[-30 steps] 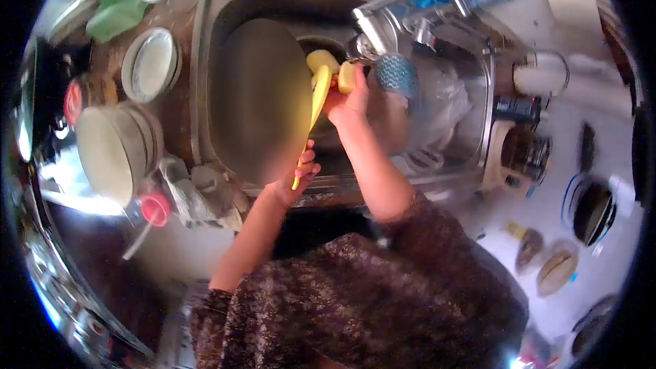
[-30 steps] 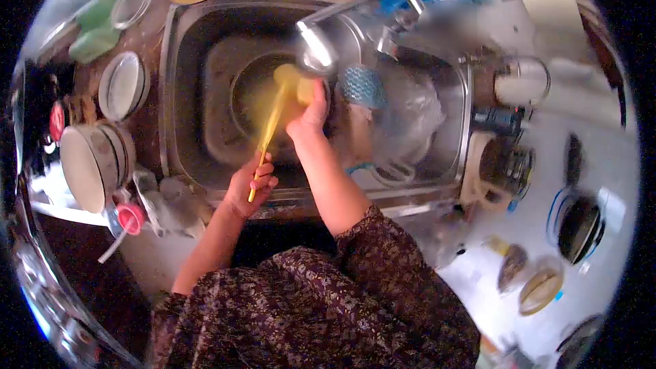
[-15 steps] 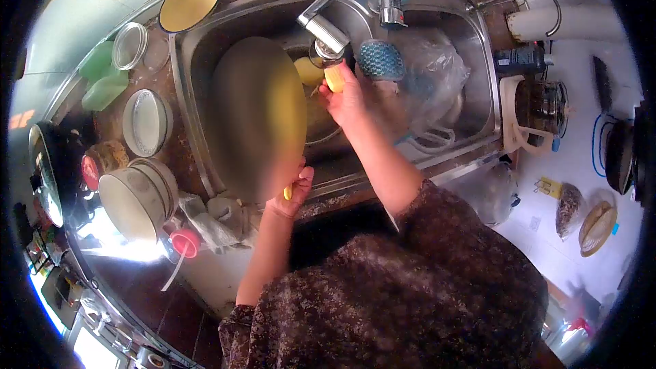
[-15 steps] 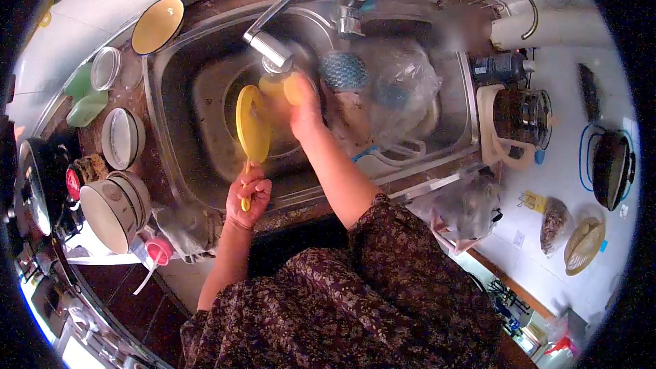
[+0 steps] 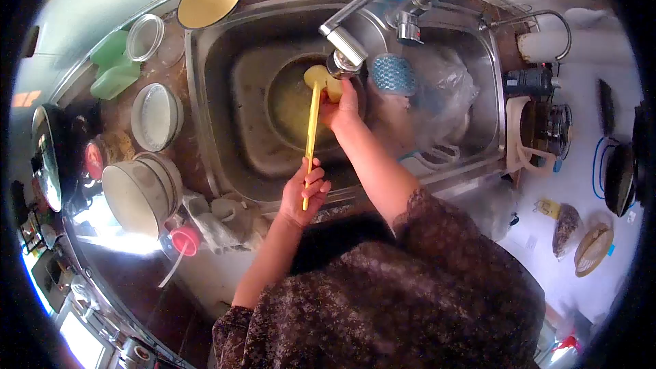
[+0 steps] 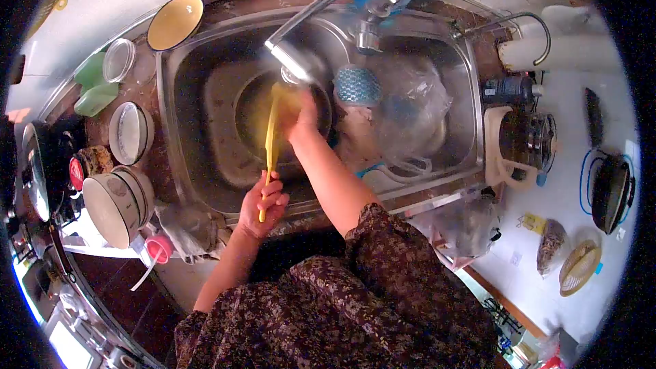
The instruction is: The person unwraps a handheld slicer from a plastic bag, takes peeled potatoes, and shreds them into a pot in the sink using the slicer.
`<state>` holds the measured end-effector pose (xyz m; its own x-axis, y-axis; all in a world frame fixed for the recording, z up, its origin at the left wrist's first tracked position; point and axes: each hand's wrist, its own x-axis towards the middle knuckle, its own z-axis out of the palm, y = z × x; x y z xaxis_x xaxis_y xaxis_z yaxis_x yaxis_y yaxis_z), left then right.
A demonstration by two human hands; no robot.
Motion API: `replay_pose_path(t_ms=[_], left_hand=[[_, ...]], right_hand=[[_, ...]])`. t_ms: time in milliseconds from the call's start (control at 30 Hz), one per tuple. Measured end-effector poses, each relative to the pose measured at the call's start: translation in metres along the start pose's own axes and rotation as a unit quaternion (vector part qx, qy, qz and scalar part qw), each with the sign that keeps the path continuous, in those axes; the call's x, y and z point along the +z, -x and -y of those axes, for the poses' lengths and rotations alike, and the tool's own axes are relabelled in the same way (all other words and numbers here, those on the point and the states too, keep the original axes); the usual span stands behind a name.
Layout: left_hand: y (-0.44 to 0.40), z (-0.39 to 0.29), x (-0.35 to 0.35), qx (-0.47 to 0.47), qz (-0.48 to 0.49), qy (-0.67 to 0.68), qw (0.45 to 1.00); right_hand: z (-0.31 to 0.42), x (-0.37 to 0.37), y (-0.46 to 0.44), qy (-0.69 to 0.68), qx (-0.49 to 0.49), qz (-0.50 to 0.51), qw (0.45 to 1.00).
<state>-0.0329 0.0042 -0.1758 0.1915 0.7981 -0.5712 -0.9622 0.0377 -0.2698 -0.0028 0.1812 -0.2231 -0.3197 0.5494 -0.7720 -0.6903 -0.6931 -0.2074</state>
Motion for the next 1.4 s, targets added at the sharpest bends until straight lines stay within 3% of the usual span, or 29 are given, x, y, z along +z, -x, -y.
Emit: replay_pose_path(t_ms=[133, 267, 367, 400, 467, 567, 833, 933, 1233, 1400], left_hand=[[-0.001, 0.003, 0.003, 0.026, -0.021, -0.042, 0.999], [-0.005, 0.002, 0.008, 0.064, -0.069, -0.126, 0.988], [-0.008, 0.000, 0.008, 0.042, -0.006, -0.028, 0.999], [-0.010, -0.001, 0.008, 0.043, -0.004, -0.029, 0.999], [-0.011, -0.003, 0.008, 0.031, 0.062, 0.106, 0.992], [-0.010, -0.004, 0.014, 0.074, 0.060, 0.133, 0.987], [-0.008, -0.010, 0.010, 0.052, 0.080, 0.117, 0.989], [-0.010, -0.002, 0.004, 0.039, 0.070, 0.119, 0.990], [-0.006, 0.003, 0.001, 0.049, 0.063, 0.086, 0.993], [-0.003, 0.003, 0.000, 0.059, 0.026, 0.047, 0.997]], right_hand=[[0.003, 0.014, 0.012, -0.016, -0.069, -0.069, 0.995], [0.014, -0.031, -0.044, -0.029, -0.024, -0.035, 0.999], [0.018, -0.028, -0.027, 0.028, -0.017, -0.086, 0.996], [0.016, -0.022, -0.017, 0.050, -0.024, -0.050, 0.997], [0.013, -0.021, -0.016, 0.038, -0.031, -0.057, 0.997], [0.011, -0.027, -0.017, 0.038, -0.051, -0.040, 0.997], [0.008, -0.014, 0.002, 0.071, -0.014, -0.002, 0.997], [0.002, -0.002, 0.004, -0.003, 0.005, 0.025, 1.000], [-0.003, 0.019, 0.009, -0.009, 0.025, -0.049, 0.998], [-0.009, -0.004, -0.028, -0.025, 0.014, -0.041, 0.999]])
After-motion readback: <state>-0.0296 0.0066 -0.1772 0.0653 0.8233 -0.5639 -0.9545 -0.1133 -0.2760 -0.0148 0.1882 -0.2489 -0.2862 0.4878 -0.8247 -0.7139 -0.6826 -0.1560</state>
